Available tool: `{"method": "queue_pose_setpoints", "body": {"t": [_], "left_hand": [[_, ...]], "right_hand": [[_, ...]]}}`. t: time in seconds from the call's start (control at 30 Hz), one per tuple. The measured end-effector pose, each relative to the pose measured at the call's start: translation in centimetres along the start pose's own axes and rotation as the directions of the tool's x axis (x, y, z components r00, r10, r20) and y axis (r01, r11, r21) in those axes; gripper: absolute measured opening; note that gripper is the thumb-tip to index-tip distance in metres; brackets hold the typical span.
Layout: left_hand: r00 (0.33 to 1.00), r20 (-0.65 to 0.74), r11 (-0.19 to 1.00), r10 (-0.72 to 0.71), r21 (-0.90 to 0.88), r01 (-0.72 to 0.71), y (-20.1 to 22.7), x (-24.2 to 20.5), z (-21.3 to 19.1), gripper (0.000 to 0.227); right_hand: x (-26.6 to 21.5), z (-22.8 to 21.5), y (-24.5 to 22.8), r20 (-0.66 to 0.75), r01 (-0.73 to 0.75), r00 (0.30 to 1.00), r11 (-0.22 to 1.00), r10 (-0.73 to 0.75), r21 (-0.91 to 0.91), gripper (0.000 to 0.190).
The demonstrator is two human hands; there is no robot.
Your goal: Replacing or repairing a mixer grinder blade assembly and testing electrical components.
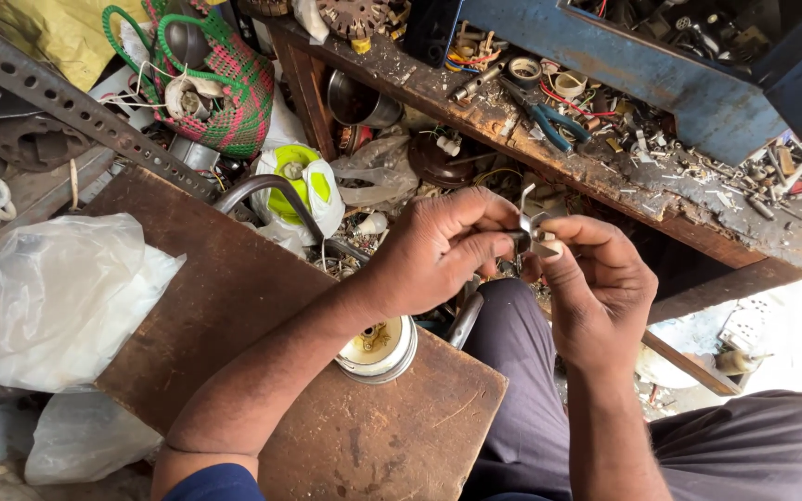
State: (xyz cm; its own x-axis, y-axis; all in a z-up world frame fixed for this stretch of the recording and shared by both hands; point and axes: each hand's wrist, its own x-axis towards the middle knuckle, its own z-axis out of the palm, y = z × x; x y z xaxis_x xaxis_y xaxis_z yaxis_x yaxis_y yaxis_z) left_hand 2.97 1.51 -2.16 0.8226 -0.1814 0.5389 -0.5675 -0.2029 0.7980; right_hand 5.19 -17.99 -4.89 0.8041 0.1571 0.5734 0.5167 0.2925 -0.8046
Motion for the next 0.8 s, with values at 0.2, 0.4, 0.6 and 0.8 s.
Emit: {"method": "queue_pose_setpoints", "body": {"t": [0.2,0.4,0.6,0.8], "left_hand": [[0.985,0.081,0.965,-0.151,-0.206,0.164,-1.0,0.2,-0.7,0.012],[0.993,0.064,0.955,-0.099,-0.274,0.113,-1.0,0.0,-0.7,0.016],[0.998,0.052,0.972,-0.029,-0.231,0.040,-0.1,-0.4,0.0,0.012],[0.982,0.000,0.980,0.189,0.070,-0.188,2.5,-0.3,-0.6,0.016]], "right_hand": [[-0.1,-0.6,0.0,0.023,0.016,1.000,0.994,-0.018,0.106,0.014],[1.3,-1.3,-2.9,0.050,-0.343,0.900,0.633,0.433,0.694,0.017],[-0.8,-0.2,-2.4,0.016,-0.120,0.993,0.978,0.119,0.170,0.010],[-0.8,0.3,-3.1,-0.016,0.098,0.993,0.895,-0.117,-0.435,0.015]]}}
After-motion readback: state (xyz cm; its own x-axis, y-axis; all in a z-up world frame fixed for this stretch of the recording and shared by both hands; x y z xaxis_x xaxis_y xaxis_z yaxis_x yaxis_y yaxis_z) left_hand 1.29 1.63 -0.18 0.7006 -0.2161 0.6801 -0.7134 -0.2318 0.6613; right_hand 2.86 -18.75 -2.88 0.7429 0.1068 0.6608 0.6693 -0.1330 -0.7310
